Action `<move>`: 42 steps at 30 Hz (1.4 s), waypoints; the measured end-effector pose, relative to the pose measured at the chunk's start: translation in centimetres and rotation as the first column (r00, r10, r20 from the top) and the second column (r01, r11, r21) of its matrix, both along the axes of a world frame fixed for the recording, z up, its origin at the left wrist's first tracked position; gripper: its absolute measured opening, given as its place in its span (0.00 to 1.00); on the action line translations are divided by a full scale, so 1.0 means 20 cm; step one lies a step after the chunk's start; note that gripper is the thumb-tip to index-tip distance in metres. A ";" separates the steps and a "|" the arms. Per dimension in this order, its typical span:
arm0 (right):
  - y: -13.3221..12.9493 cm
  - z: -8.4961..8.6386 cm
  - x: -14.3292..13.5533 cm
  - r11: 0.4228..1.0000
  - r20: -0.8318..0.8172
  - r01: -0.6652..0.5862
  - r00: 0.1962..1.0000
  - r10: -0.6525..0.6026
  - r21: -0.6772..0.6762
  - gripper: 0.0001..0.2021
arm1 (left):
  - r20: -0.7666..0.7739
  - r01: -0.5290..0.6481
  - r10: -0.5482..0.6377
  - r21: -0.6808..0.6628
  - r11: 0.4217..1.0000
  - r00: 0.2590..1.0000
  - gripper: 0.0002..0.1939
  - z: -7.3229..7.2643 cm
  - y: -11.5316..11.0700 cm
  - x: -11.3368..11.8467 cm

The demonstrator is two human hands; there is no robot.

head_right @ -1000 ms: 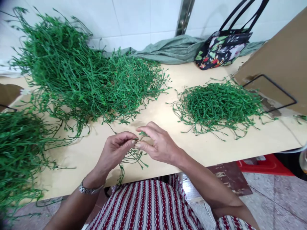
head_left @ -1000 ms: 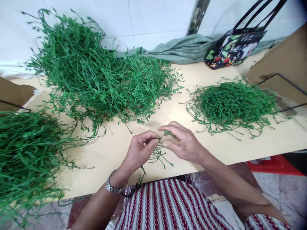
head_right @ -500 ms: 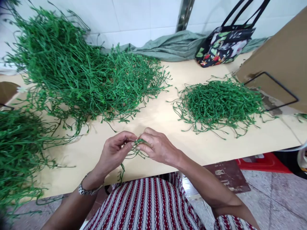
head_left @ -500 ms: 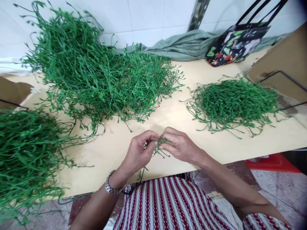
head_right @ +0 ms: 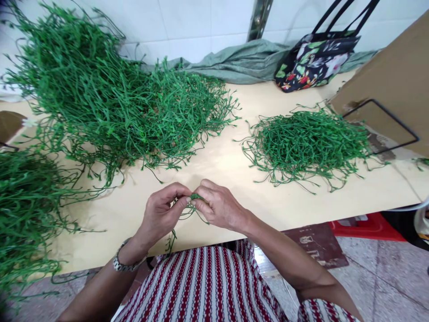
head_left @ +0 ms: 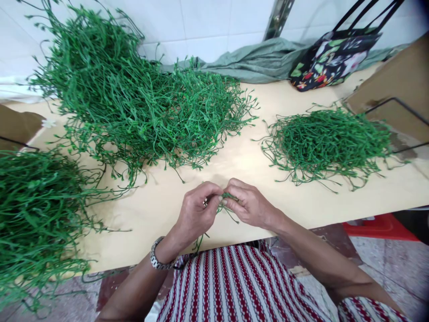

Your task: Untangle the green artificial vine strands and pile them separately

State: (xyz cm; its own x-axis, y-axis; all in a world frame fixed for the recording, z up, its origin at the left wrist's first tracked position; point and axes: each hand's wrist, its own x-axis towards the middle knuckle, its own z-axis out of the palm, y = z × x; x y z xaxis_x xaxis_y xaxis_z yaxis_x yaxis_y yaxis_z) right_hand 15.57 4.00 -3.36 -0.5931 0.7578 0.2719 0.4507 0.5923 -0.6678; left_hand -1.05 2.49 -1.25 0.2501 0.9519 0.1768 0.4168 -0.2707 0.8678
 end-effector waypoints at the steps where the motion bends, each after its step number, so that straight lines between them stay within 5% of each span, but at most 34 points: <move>1: 0.00 0.00 0.00 1.000 0.012 0.006 1.000 -0.006 0.005 0.07 | -0.027 0.016 -0.016 -0.001 1.000 1.000 0.06 0.01 0.00 0.00; 9: 0.00 0.08 0.03 0.980 0.188 -0.086 0.981 0.051 0.180 0.11 | -0.321 0.237 -0.226 -0.005 0.971 0.920 0.11 0.07 0.00 -0.04; 13: 0.01 0.14 0.05 0.932 0.205 -0.339 0.928 0.310 0.126 0.11 | -0.226 0.440 -0.445 -0.077 0.895 0.867 0.13 0.10 -0.01 -0.07; 18: 0.03 0.20 0.06 0.803 0.054 -0.595 0.801 0.596 -0.038 0.13 | -0.021 0.643 -0.653 -0.158 0.750 0.757 0.13 0.14 -0.03 -0.09; 22: 0.04 0.22 0.06 0.755 -0.020 -0.648 0.760 0.649 -0.097 0.17 | 0.049 0.663 -0.669 -0.204 0.720 0.742 0.15 0.15 -0.04 -0.09; 30: 0.01 0.21 0.09 0.784 -0.004 -0.619 0.785 0.619 -0.043 0.18 | 0.022 0.625 -0.631 -0.172 0.762 0.776 0.15 0.15 -0.08 -0.11; 32: 0.02 0.22 0.15 0.830 -0.011 -0.555 0.832 0.555 -0.059 0.18 | 0.079 0.587 -0.582 -0.154 0.795 0.809 0.15 0.17 -0.09 -0.16; 35: 0.07 0.24 0.24 0.961 -0.010 -0.272 0.962 0.272 -0.054 0.14 | 0.205 0.391 -0.366 -0.096 0.916 0.908 0.10 0.17 -0.08 -0.23; 38: 0.14 0.26 0.30 0.992 0.105 -0.087 0.991 0.077 0.088 0.09 | 0.210 0.269 -0.224 -0.223 0.937 0.952 0.09 0.15 -0.04 -0.23; 40: 0.21 0.26 0.36 0.949 0.194 0.052 0.974 -0.117 0.312 0.07 | 0.242 0.211 -0.133 -0.331 0.920 0.961 0.10 0.12 -0.02 -0.19; 42: 0.30 0.24 0.48 0.789 0.192 0.259 0.884 -0.426 0.557 0.04 | 0.276 0.195 -0.082 -0.409 0.892 0.958 0.11 0.09 0.01 -0.16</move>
State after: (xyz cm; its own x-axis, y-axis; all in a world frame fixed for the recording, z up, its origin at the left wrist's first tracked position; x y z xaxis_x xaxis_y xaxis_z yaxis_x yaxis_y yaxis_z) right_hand 25.19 9.97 1.46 -0.4338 0.7301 0.5280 0.8118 0.5710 -0.1226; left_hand -4.28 2.64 0.55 0.3871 0.9069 -0.1665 0.1622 0.1108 0.9805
